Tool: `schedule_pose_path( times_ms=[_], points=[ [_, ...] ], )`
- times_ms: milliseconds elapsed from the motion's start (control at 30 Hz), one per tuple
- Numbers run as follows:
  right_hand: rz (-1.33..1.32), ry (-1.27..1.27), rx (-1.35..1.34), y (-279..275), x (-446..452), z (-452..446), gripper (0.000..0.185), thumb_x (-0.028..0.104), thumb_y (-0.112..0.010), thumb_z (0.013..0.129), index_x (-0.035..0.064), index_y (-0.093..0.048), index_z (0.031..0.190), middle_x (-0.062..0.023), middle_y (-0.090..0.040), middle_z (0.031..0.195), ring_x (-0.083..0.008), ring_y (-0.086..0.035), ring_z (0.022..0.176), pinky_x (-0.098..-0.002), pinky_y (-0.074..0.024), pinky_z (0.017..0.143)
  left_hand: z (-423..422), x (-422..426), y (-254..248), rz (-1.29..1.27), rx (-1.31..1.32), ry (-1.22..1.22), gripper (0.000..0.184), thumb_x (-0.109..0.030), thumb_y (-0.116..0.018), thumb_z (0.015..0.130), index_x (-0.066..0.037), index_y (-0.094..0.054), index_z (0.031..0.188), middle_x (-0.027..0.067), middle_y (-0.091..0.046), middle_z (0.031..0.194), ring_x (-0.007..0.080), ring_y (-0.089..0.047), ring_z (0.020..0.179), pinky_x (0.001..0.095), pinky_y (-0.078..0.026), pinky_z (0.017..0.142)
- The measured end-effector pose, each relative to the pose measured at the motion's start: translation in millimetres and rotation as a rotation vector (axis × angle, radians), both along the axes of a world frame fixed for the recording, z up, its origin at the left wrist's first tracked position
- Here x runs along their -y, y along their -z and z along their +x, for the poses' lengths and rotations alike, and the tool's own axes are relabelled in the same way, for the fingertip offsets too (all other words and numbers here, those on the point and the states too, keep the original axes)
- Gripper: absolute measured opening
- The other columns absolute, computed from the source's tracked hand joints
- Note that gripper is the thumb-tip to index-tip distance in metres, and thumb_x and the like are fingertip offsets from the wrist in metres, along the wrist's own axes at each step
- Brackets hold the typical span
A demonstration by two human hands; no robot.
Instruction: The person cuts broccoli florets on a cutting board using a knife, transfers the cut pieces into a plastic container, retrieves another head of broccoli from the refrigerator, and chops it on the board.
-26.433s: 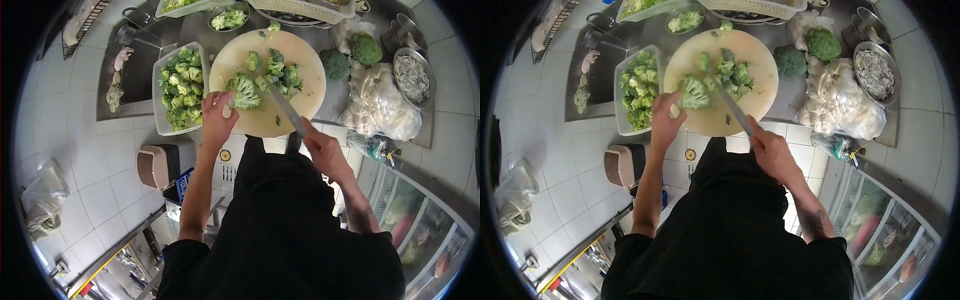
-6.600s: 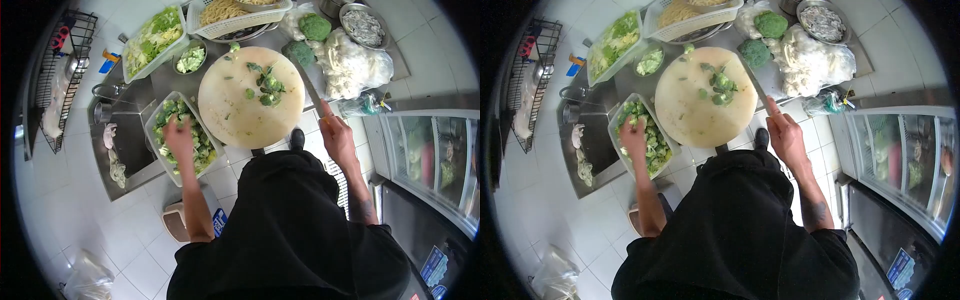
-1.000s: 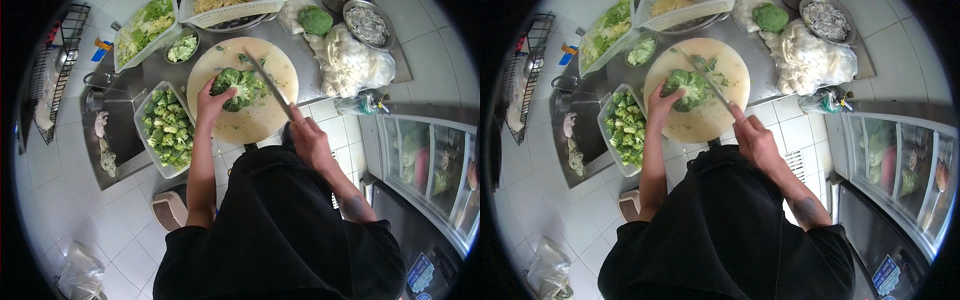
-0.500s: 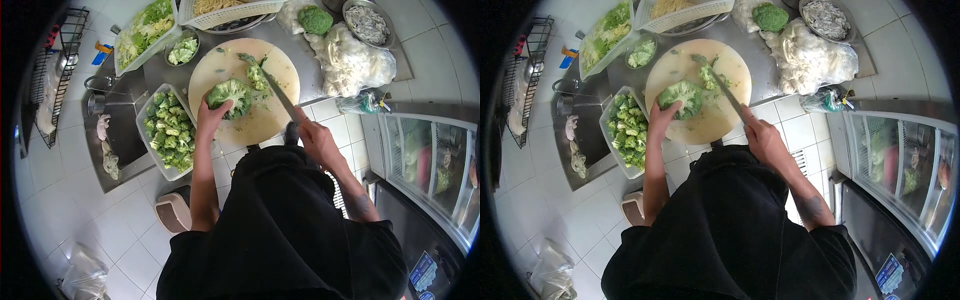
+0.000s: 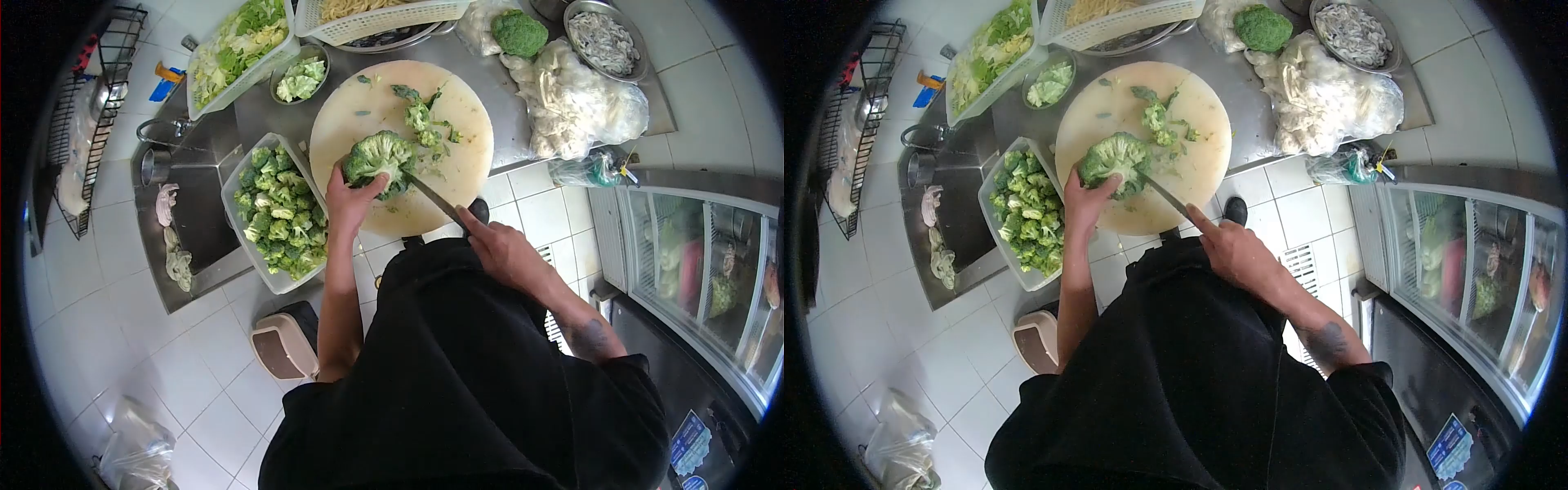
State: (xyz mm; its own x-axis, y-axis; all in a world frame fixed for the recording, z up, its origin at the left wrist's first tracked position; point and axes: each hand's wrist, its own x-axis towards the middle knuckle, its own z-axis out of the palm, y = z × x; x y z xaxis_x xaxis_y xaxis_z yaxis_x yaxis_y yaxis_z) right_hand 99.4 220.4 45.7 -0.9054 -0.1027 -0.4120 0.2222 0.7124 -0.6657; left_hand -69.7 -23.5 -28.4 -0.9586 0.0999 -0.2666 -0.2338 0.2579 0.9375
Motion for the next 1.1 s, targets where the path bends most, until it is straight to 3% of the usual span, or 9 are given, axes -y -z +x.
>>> schedule_pose_path(
  times_ms=[133,300,433,700,767,800,867,1100],
  points=[
    [-0.041,0.060,-0.042,-9.9,-4.5,6.6,0.053,0.013,-0.054,0.099,0.0160,-0.046,0.151,-0.0256,-0.065,0.086,-0.0463,-0.068,0.081,-0.0555,-0.0546,0.073,2.0,9.4,10.3,-0.056,0.012,0.020,0.064,-0.019,-0.092,0.074,0.001,-0.059,0.126,0.0093,-0.071,0.112,0.0164,-0.067,0.099,0.0310,-0.054,0.089],
    [-0.022,0.145,-0.178,-1.9,-24.1,-11.9,0.054,0.011,-0.055,0.097,0.0111,-0.046,0.150,-0.0280,-0.066,0.080,-0.0472,-0.068,0.081,-0.0557,-0.0537,0.075,-14.7,14.3,-5.1,-0.136,0.055,0.056,0.064,-0.023,-0.091,0.075,0.001,-0.059,0.125,0.0110,-0.070,0.111,0.0177,-0.067,0.098,0.0321,-0.054,0.087],
    [-0.016,0.220,-0.246,-2.5,-26.4,-12.9,0.054,0.008,-0.057,0.096,0.0096,-0.048,0.149,-0.0273,-0.065,0.077,-0.0466,-0.068,0.078,-0.0551,-0.0536,0.074,-10.6,25.4,-4.5,-0.139,0.044,0.025,0.071,-0.025,-0.090,0.076,0.001,-0.055,0.133,0.0137,-0.070,0.113,0.0204,-0.067,0.101,0.0331,-0.054,0.088],
    [-0.107,0.073,-0.204,-30.1,3.2,-7.3,0.059,0.012,-0.058,0.099,0.0166,-0.039,0.156,-0.0251,-0.066,0.088,-0.0454,-0.068,0.075,-0.0540,-0.0553,0.068,-1.6,33.7,10.4,-0.351,0.076,0.017,0.083,-0.041,-0.088,0.077,-0.001,-0.052,0.139,0.0167,-0.072,0.117,0.0234,-0.070,0.104,0.0353,-0.053,0.093],
    [-0.208,0.193,-0.398,-32.8,11.1,-9.5,0.059,0.012,-0.057,0.099,0.0166,-0.039,0.155,-0.0256,-0.065,0.086,-0.0465,-0.068,0.075,-0.0553,-0.0550,0.068,-0.6,35.4,18.4,-0.241,0.004,0.014,0.081,-0.040,-0.088,0.076,-0.002,-0.054,0.138,0.0160,-0.073,0.115,0.0242,-0.070,0.102,0.0362,-0.053,0.092],
    [-0.207,0.190,-0.400,-23.8,12.7,-10.0,0.059,0.012,-0.057,0.099,0.0166,-0.039,0.155,-0.0256,-0.065,0.086,-0.0465,-0.068,0.075,-0.0553,-0.0550,0.068,-1.2,34.4,16.8,-0.240,0.001,0.010,0.081,-0.040,-0.088,0.076,-0.002,-0.054,0.138,0.0160,-0.073,0.115,0.0242,-0.070,0.102,0.0362,-0.053,0.092],
    [-0.055,-0.038,-0.115,5.3,17.4,-6.5,0.057,0.012,-0.056,0.100,0.0143,-0.039,0.155,-0.0267,-0.065,0.085,-0.0478,-0.067,0.075,-0.0560,-0.0547,0.069,-1.4,30.6,8.9,-0.320,-0.002,0.025,0.079,-0.040,-0.088,0.076,-0.002,-0.054,0.136,0.0165,-0.073,0.115,0.0240,-0.070,0.102,0.0362,-0.054,0.091],
    [-0.132,0.029,-0.180,-10.6,3.7,-17.3,0.056,0.012,-0.055,0.099,0.0102,-0.040,0.153,-0.0276,-0.064,0.081,-0.0471,-0.067,0.078,-0.0550,-0.0541,0.073,-6.5,34.0,11.8,-0.255,0.088,-0.022,0.076,-0.039,-0.089,0.076,-0.002,-0.055,0.132,0.0144,-0.072,0.113,0.0220,-0.069,0.100,0.0350,-0.054,0.090]
  ],
)
